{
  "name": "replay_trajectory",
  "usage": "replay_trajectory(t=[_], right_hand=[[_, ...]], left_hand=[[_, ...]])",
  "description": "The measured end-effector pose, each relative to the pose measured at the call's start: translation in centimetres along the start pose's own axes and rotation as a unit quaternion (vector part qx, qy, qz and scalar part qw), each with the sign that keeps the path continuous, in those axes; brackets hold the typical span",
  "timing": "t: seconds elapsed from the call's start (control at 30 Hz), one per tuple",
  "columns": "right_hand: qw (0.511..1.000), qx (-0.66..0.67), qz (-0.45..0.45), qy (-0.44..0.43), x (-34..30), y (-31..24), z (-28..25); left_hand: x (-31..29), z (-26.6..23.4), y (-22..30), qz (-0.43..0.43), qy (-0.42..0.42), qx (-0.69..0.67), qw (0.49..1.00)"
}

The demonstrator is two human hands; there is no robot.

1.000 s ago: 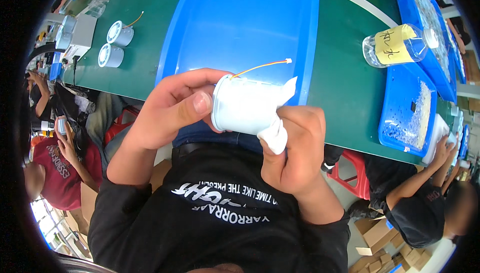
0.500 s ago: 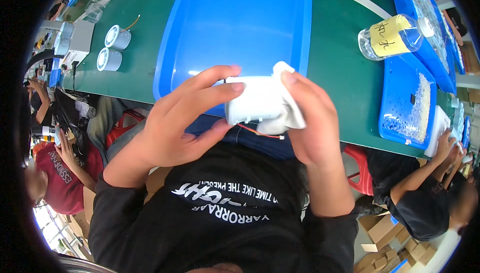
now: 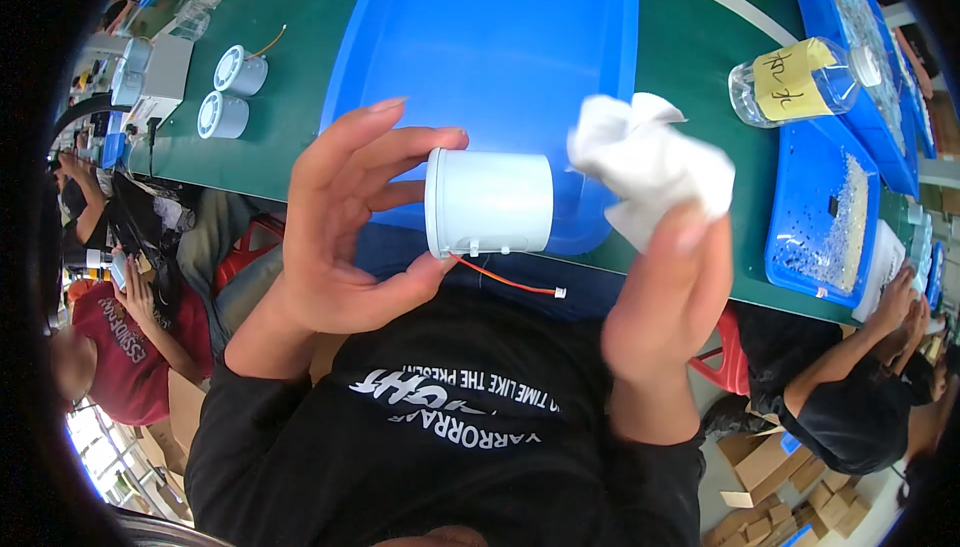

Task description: Wiping down cylindrical white electronic components with a dampened cloth on an assembly line.

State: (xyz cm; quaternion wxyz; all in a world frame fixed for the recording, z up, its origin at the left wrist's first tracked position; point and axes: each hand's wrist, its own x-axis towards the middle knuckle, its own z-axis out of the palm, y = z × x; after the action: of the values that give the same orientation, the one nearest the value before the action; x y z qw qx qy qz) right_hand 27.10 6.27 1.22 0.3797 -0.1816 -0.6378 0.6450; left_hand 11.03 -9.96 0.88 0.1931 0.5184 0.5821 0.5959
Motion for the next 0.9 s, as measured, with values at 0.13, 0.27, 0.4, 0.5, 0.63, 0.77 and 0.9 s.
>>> replay_trajectory(t=[0.13, 0.27, 0.4, 0.5, 0.63, 0.77, 0.9], right_hand=[[0.855, -0.372, -0.282, -0.228, 0.6, -1.7, 1.6], [0.959, -0.252, 0.022, -0.13, 1.3, -1.2, 0.7], [0.997, -0.049, 0.049, -0.017, 0.4, -0.4, 0.2], [0.989, -0.122, 0.031, -0.076, 0.1, -1.1, 0.5], [0.868, -0.347, -0.257, -0.243, 1.4, -1.6, 0.9], [0.82, -0.416, -0.288, -0.267, 0.8, -1.5, 1.2], [0.897, -0.333, -0.15, -0.249, 2.4, -1.3, 1.5]], left_hand=[[-0.5, -0.1, 0.5, 0.008, 0.01, -0.057, 0.998], [-0.3, -0.2, 0.3, -0.055, 0.0, 0.008, 0.998], [-0.4, 0.3, 0.4, -0.076, 0.032, -0.047, 0.995], [-0.6, 0.2, 0.2, -0.082, 0.026, -0.061, 0.994], [-0.7, -0.3, -0.1, -0.058, 0.003, -0.078, 0.995], [-0.5, -0.3, 0.2, -0.068, -0.007, -0.075, 0.995], [-1.0, 0.0, 1.4, -0.072, 0.012, -0.023, 0.997]])
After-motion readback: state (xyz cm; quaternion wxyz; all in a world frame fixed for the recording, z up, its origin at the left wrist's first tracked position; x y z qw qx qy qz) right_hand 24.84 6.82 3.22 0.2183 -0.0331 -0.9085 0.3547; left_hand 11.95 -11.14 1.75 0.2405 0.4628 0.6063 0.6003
